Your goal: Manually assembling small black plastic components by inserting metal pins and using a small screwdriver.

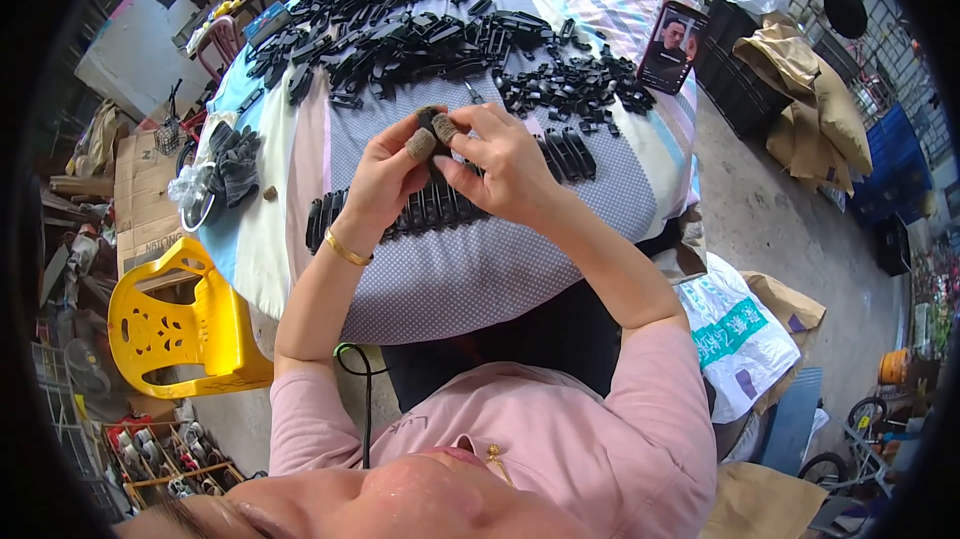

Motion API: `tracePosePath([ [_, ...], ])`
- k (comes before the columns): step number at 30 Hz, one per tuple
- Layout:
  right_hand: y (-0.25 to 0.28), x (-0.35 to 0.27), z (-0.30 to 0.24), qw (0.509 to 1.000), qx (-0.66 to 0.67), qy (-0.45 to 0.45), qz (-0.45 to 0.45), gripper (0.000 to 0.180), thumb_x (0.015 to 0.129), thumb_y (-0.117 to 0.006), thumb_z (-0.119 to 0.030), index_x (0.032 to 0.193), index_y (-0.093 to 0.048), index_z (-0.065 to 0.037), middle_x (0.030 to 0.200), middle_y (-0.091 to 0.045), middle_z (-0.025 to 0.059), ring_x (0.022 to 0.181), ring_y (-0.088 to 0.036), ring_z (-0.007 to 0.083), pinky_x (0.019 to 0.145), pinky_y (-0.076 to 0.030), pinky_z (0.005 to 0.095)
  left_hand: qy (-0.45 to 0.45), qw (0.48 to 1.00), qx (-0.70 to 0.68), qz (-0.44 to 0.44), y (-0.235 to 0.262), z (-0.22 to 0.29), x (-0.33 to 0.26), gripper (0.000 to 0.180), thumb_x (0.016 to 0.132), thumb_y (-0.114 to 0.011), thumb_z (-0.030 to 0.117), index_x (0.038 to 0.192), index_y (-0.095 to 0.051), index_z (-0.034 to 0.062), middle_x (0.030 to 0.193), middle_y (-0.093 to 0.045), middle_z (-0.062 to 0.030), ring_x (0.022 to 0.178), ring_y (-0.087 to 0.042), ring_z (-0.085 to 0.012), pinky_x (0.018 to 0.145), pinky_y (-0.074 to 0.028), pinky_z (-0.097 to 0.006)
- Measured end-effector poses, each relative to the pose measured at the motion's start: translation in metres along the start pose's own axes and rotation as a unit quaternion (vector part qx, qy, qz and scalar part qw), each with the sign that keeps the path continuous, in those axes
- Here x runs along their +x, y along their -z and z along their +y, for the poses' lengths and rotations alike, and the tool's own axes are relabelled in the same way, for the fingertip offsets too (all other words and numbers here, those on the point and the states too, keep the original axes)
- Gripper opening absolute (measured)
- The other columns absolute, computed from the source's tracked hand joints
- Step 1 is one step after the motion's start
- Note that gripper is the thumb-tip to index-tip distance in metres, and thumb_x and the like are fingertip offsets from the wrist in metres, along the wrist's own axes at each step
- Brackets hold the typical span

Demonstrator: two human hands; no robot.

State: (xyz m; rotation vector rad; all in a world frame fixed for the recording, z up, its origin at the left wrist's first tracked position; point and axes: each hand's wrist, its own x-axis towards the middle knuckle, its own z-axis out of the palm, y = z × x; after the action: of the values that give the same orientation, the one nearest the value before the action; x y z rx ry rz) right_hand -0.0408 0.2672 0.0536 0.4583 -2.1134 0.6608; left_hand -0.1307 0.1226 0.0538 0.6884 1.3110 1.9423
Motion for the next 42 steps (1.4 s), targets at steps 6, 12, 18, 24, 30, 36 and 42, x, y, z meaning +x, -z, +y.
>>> tracePosePath([
  [6, 0.004, -0.017, -0.01, 0.994, -0.062, -0.067, 0.054, 0.028, 0.067, -0.068, -0.003, 0.094, -0.062, 0.004, 0.088, -0.059, 0.0116, 0.075, -0.059, 0.0248, 0.065, -0.049, 0.0315, -0.01, 0.995, 0.104, -0.009, -0.012, -0.011, -0.005, 0.036, 0.09, -0.052, 0.017, 0.123, -0.049, 0.0044, 0.095, -0.06, -0.0015, 0.059, -0.052, -0.0017, 0.044, -0.038, -0.014],
  [12, 0.079, -0.038, 0.025, 0.932, -0.188, -0.308, -0.025, 0.033, 0.068, -0.065, -0.008, 0.101, -0.064, -0.003, 0.075, -0.059, 0.0093, 0.063, -0.055, 0.0158, 0.061, -0.046, 0.0285, -0.094, 0.949, 0.299, 0.017, -0.01, -0.021, -0.002, 0.034, 0.087, -0.055, 0.016, 0.117, -0.052, 0.0016, 0.102, -0.053, -0.0085, 0.07, -0.056, -0.0105, 0.058, -0.046, -0.023],
  [18, 0.091, -0.071, 0.058, 0.893, -0.187, -0.384, -0.138, 0.03, 0.069, -0.066, -0.013, 0.098, -0.065, -0.003, 0.075, -0.06, 0.0099, 0.063, -0.056, 0.0179, 0.061, -0.045, 0.0284, -0.111, 0.872, 0.477, -0.013, -0.01, -0.026, 0.003, 0.023, 0.085, -0.057, 0.016, 0.103, -0.062, 0.0022, 0.095, -0.061, -0.0075, 0.08, -0.055, -0.0139, 0.069, -0.045, -0.028],
  [24, 0.096, -0.075, 0.092, 0.919, -0.145, -0.343, -0.13, 0.026, 0.075, -0.065, -0.016, 0.099, -0.065, -0.006, 0.077, -0.06, 0.0117, 0.066, -0.058, 0.0224, 0.063, -0.045, 0.0309, -0.143, 0.816, 0.559, -0.043, -0.02, -0.029, 0.033, 0.025, 0.082, -0.058, 0.02, 0.098, -0.064, 0.0019, 0.085, -0.064, -0.0149, 0.076, -0.058, -0.0263, 0.07, -0.045, -0.034],
  [30, 0.087, -0.074, 0.133, 0.937, -0.137, -0.271, -0.172, 0.036, 0.076, -0.065, -0.019, 0.111, -0.06, -0.015, 0.08, -0.052, 0.0125, 0.076, -0.056, 0.0256, 0.069, -0.045, 0.0339, -0.138, 0.768, 0.625, -0.019, -0.014, -0.016, 0.088, 0.024, 0.08, -0.059, 0.022, 0.094, -0.065, 0.0031, 0.087, -0.063, -0.0187, 0.079, -0.059, -0.0327, 0.071, -0.045, -0.037],
  [36, 0.05, -0.054, 0.18, 0.941, -0.212, -0.189, -0.182, 0.024, 0.078, -0.062, -0.02, 0.099, -0.063, -0.009, 0.084, -0.056, 0.0139, 0.078, -0.059, 0.0301, 0.07, -0.047, 0.0377, -0.163, 0.693, 0.702, 0.011, 0.004, -0.034, 0.153, 0.022, 0.076, -0.06, 0.021, 0.087, -0.066, 0.0032, 0.082, -0.064, -0.0159, 0.08, -0.059, -0.0335, 0.073, -0.046, -0.04],
  [42, 0.031, -0.054, 0.192, 0.95, -0.221, -0.202, -0.087, 0.017, 0.083, -0.055, -0.026, 0.086, -0.063, -0.011, 0.082, -0.06, 0.0105, 0.077, -0.061, 0.0303, 0.067, -0.049, 0.0392, -0.102, 0.597, 0.786, 0.121, -0.009, -0.061, 0.189, 0.037, 0.077, -0.061, 0.038, 0.075, -0.067, 0.0017, 0.082, -0.063, -0.018, 0.085, -0.057, -0.0328, 0.075, -0.043, -0.041],
])
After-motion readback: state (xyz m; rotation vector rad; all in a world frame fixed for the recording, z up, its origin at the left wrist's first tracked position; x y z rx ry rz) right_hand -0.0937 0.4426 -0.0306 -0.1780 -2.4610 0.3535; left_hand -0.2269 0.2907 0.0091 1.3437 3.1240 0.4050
